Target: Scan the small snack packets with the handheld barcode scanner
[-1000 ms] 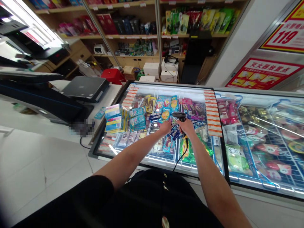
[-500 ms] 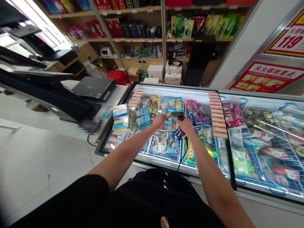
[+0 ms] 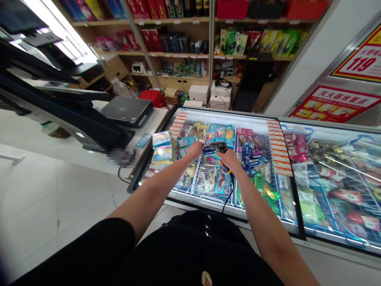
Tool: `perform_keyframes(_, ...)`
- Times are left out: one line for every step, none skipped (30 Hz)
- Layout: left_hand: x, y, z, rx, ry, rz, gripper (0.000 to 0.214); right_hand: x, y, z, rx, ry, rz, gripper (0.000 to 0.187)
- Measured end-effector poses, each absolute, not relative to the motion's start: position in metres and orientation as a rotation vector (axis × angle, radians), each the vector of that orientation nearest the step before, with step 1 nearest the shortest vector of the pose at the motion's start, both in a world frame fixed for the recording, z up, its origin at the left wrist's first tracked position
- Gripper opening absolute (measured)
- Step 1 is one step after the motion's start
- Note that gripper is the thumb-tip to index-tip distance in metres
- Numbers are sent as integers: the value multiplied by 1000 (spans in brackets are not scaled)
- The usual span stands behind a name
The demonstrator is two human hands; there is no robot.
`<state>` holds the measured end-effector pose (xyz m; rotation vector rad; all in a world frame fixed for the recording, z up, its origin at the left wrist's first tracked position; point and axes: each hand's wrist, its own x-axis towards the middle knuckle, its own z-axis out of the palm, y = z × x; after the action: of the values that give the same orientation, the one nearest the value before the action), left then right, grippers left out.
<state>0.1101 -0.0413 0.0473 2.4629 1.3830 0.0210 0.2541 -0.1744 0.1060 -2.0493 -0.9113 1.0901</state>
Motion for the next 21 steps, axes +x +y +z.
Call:
perform_keyframes(108, -41, 48, 2471, 1376, 31, 27, 251, -174, 108, -2054, -905, 1087, 25)
perform_keyframes(107, -40, 48, 2476, 1368, 42, 26, 248, -173, 109, -2061, -902, 1081, 24)
perform_keyframes(105, -40, 48, 2480, 1359, 52, 26, 246, -173, 110, -2070, -901, 1075, 23)
perform_keyframes(104, -40, 48, 2482, 1351, 60, 26, 244, -172, 111, -2081, -904, 1070, 23)
perform_keyframes(103, -39, 48, 2482, 1343, 64, 26, 243, -172, 112, -2090, -913, 1067, 24)
perform_keyframes(102, -39, 49, 2483, 1336, 69, 26, 242, -171, 112, -2096, -922, 1066, 24)
perform_keyframes(102, -39, 49, 2484, 1328, 72, 26, 241, -171, 113, -2099, -930, 1064, 25)
perform_keyframes(101, -38, 49, 2484, 1320, 75, 27, 240, -170, 113, -2101, -932, 1060, 25)
perform_keyframes(101, -38, 49, 2485, 1311, 80, 27, 239, -170, 113, -2100, -928, 1058, 24)
perform_keyframes(100, -37, 49, 2486, 1305, 82, 27, 239, -171, 114, -2098, -916, 1059, 23)
perform_keyframes(100, -37, 49, 2487, 1298, 85, 27, 238, -171, 114, -2095, -901, 1061, 22)
perform_keyframes(100, -36, 49, 2489, 1293, 86, 27, 238, -171, 114, -2095, -888, 1063, 22)
perform_keyframes(99, -36, 49, 2492, 1288, 86, 26, 237, -172, 115, -2096, -878, 1066, 22)
perform_keyframes(99, -36, 49, 2495, 1284, 87, 26, 237, -172, 114, -2096, -871, 1067, 22)
perform_keyframes(99, -36, 49, 2499, 1279, 85, 25, 237, -172, 114, -2095, -867, 1066, 22)
perform_keyframes(99, -36, 49, 2502, 1274, 81, 25, 238, -172, 113, -2091, -868, 1062, 22)
perform_keyframes(100, -36, 49, 2504, 1273, 77, 25, 239, -172, 112, -2088, -870, 1058, 22)
perform_keyframes(101, -36, 49, 2503, 1280, 71, 25, 240, -172, 112, -2085, -873, 1052, 22)
perform_keyframes(102, -36, 49, 2503, 1289, 65, 25, 241, -173, 111, -2085, -879, 1044, 23)
perform_keyframes(103, -36, 48, 2501, 1300, 56, 25, 243, -173, 110, -2088, -883, 1034, 24)
perform_keyframes(105, -37, 48, 2501, 1307, 47, 25, 245, -174, 110, -2093, -885, 1024, 25)
